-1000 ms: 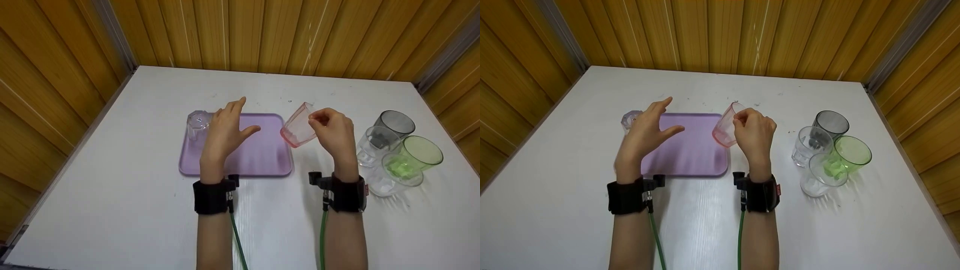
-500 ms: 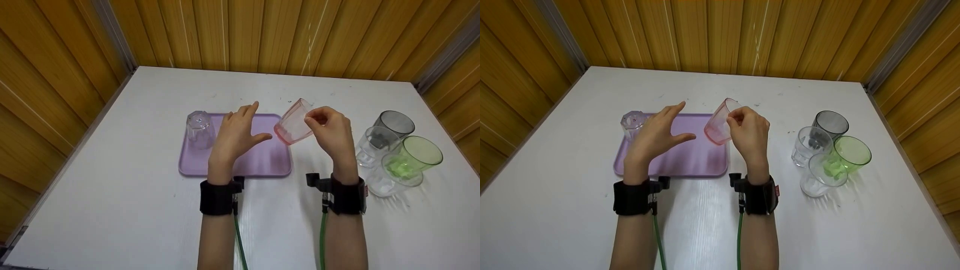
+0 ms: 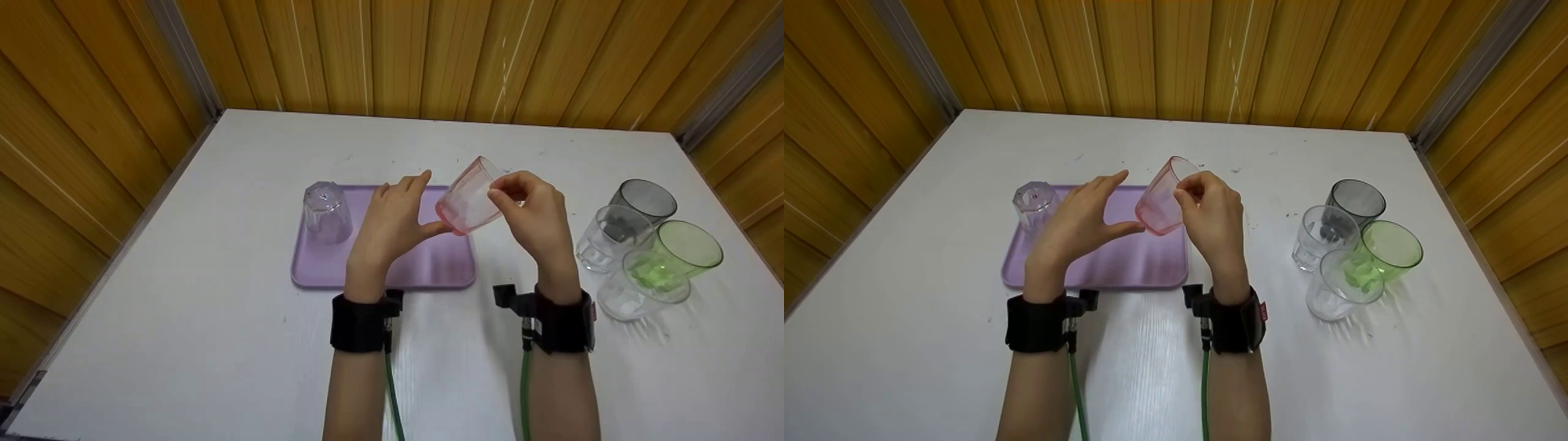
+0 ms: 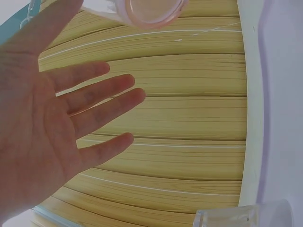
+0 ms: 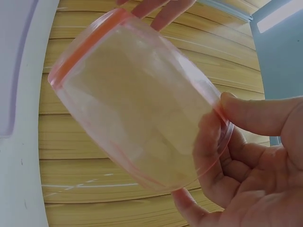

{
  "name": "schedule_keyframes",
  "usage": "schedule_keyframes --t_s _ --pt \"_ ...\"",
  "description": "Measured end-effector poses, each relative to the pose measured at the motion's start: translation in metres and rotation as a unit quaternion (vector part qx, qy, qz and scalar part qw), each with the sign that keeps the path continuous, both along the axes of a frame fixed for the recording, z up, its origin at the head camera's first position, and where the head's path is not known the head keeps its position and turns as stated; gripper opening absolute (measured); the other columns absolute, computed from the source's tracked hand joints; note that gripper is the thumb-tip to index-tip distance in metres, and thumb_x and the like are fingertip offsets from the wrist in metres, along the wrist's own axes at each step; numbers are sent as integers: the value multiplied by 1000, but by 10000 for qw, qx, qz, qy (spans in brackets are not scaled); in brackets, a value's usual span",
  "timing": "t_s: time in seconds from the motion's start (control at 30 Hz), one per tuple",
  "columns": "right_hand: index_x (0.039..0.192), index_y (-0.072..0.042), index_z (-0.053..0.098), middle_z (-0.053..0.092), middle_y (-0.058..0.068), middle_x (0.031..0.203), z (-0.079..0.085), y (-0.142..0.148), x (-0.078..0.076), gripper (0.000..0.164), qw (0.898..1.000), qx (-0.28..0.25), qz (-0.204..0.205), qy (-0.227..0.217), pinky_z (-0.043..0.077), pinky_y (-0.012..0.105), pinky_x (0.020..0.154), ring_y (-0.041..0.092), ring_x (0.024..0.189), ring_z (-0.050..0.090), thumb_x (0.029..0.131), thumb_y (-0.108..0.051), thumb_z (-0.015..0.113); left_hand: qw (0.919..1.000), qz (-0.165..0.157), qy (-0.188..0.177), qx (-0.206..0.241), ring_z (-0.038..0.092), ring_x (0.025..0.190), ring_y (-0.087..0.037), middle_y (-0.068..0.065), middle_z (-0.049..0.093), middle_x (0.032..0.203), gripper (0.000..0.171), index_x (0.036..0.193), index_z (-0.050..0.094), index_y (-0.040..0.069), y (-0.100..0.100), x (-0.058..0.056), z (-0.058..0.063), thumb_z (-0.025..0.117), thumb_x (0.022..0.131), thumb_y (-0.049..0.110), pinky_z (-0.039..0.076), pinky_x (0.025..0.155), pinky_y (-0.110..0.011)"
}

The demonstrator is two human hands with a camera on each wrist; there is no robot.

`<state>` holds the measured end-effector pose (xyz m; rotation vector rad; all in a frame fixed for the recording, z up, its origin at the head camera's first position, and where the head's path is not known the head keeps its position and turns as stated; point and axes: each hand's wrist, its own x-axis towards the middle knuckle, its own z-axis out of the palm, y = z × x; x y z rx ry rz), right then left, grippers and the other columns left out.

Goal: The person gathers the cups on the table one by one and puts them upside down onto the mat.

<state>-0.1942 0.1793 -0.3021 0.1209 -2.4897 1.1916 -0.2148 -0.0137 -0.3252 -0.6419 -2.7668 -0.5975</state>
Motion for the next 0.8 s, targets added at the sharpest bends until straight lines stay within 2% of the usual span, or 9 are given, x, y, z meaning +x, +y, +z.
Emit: schedule_keyframes --t_s 0.23,0.53,0.8 --pt "93 1 64 65 13 88 1 -6 1 15 9998 -170 91 105 38 25 69 16 79 55 85 -11 62 9999 10 -132 -107 49 119 -26 -11 48 133 96 140 32 5 5 2 1 66 69 60 34 103 -41" --pt "93 1 64 64 11 88 2 -13 2 14 9985 -479 128 214 38 23 69 12 77 52 85 -10 62 9996 -113 -243 -117 49 118 -25 -11 49 131 99 141 30 4 6 0 -1 70 67 57 34 102 -40" --pt "94 3 63 64 11 89 2 -18 2 15 9968 -715 276 242 41 20 71 9 76 53 84 -8 62 9997 -156 -183 -14 49 118 -23 -12 50 130 100 140 30 4 6 -1 -2 73 65 54 35 101 -41"
